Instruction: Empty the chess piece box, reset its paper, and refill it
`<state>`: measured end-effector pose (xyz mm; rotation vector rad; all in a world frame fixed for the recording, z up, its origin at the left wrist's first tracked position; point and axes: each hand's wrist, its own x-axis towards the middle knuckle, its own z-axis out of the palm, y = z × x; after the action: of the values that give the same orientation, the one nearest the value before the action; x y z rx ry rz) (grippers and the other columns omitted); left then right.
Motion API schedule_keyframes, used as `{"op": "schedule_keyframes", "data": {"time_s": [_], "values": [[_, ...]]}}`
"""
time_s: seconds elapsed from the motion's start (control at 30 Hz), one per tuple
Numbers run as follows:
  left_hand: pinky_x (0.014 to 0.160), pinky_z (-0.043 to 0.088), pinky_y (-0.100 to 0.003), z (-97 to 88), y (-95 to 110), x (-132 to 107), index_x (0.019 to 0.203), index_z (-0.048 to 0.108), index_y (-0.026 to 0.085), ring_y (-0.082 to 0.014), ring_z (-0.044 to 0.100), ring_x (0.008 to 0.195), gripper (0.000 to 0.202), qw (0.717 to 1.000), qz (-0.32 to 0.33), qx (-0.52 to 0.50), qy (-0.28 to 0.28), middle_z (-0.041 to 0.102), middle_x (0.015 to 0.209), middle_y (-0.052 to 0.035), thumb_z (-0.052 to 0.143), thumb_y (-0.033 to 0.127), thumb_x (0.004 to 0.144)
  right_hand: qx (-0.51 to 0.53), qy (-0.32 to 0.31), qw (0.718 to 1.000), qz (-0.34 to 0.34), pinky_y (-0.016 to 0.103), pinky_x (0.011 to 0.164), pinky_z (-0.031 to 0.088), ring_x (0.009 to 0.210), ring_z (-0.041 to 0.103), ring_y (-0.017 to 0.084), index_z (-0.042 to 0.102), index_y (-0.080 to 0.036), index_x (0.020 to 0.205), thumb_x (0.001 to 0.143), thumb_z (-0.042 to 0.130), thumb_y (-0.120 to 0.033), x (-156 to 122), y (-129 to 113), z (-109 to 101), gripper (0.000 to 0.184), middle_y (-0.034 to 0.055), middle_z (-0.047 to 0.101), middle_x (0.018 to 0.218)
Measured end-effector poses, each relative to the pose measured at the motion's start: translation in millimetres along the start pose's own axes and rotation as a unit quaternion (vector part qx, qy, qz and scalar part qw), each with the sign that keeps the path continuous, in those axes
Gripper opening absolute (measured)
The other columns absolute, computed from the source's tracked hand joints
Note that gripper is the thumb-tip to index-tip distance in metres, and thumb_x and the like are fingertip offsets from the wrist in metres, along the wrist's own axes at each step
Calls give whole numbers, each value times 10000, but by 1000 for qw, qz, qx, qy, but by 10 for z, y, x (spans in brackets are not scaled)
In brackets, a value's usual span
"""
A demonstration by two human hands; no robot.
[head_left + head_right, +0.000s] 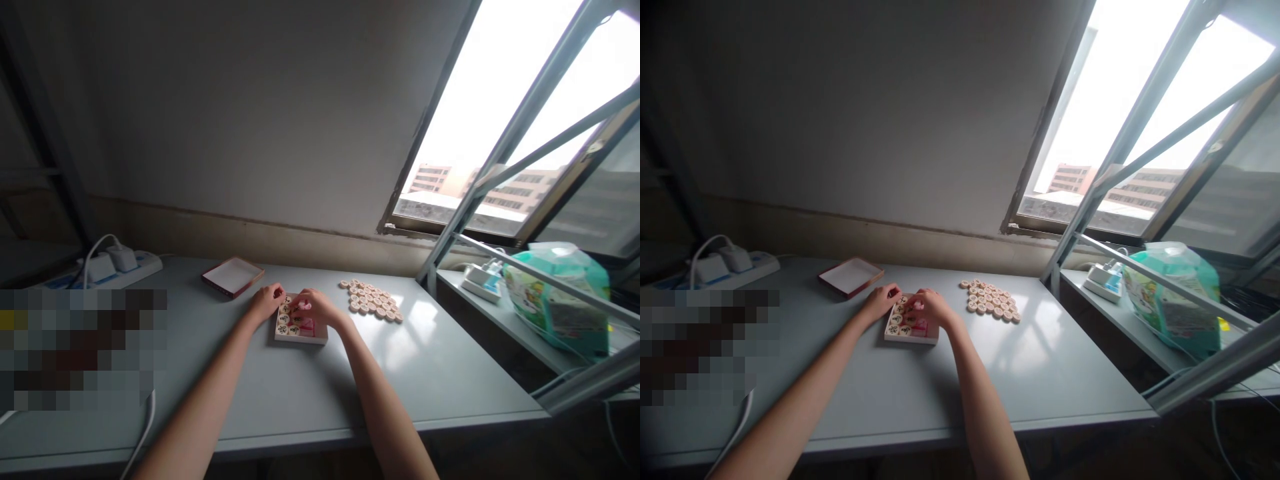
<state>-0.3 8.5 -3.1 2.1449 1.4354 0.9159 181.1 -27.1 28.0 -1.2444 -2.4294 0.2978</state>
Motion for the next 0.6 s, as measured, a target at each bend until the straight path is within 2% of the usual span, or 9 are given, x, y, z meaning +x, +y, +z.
{"op": "schedule_keyframes", "data": {"time_s": [0.13, 0.27, 0.37, 0.43, 0.53, 0.6], "values": [[584, 358, -216, 8, -11, 5, 767, 596, 146, -131, 540, 640, 184, 1000, 8, 5, 1, 628, 723, -46, 449, 257, 755, -40, 5, 999, 19, 218, 654, 381, 708, 536, 130, 662, -196, 792, 736, 614, -282, -2, -81, -8, 114, 27, 600, 795], [579, 355, -214, 25, -25, 15, 765, 599, 145, -128, 537, 637, 186, 1000, 0, 8, 4, 629, 723, -44, 449, 255, 757, -19, -18, 999, 36, 205, 608, 388, 664, 543, 118, 654, -195, 863, 754, 581, -269, -55, -1, -88, 151, 25, 620, 787], [579, 357, -210, 30, -28, 19, 768, 597, 147, -126, 539, 638, 181, 1000, -2, 10, 3, 629, 719, -40, 453, 254, 752, -26, 0, 999, 29, 205, 645, 401, 706, 554, 125, 647, -199, 891, 696, 630, -239, -88, 63, -120, 199, 22, 626, 827], [583, 362, -208, 30, -31, 21, 766, 594, 150, -126, 542, 641, 174, 1000, 1, 5, 1, 629, 718, -38, 455, 252, 749, -34, 3, 999, 28, 204, 664, 402, 704, 555, 124, 655, -194, 846, 670, 636, -191, -93, 77, -129, 177, 18, 628, 816], [600, 374, -209, 34, -39, 24, 753, 589, 156, -128, 548, 649, 166, 1000, 6, -2, 2, 630, 722, -36, 454, 252, 745, -22, 8, 999, 27, 205, 653, 396, 674, 546, 115, 660, -196, 778, 691, 594, -153, -80, 81, -155, 117, 5, 626, 769], [615, 380, -212, 40, -47, 26, 745, 586, 159, -131, 553, 660, 165, 1000, 8, -4, 6, 632, 728, -37, 454, 257, 745, -9, 40, 999, 27, 213, 665, 390, 699, 545, 116, 651, -204, 822, 714, 581, -172, -78, 110, -190, 132, 2, 623, 796]]}}
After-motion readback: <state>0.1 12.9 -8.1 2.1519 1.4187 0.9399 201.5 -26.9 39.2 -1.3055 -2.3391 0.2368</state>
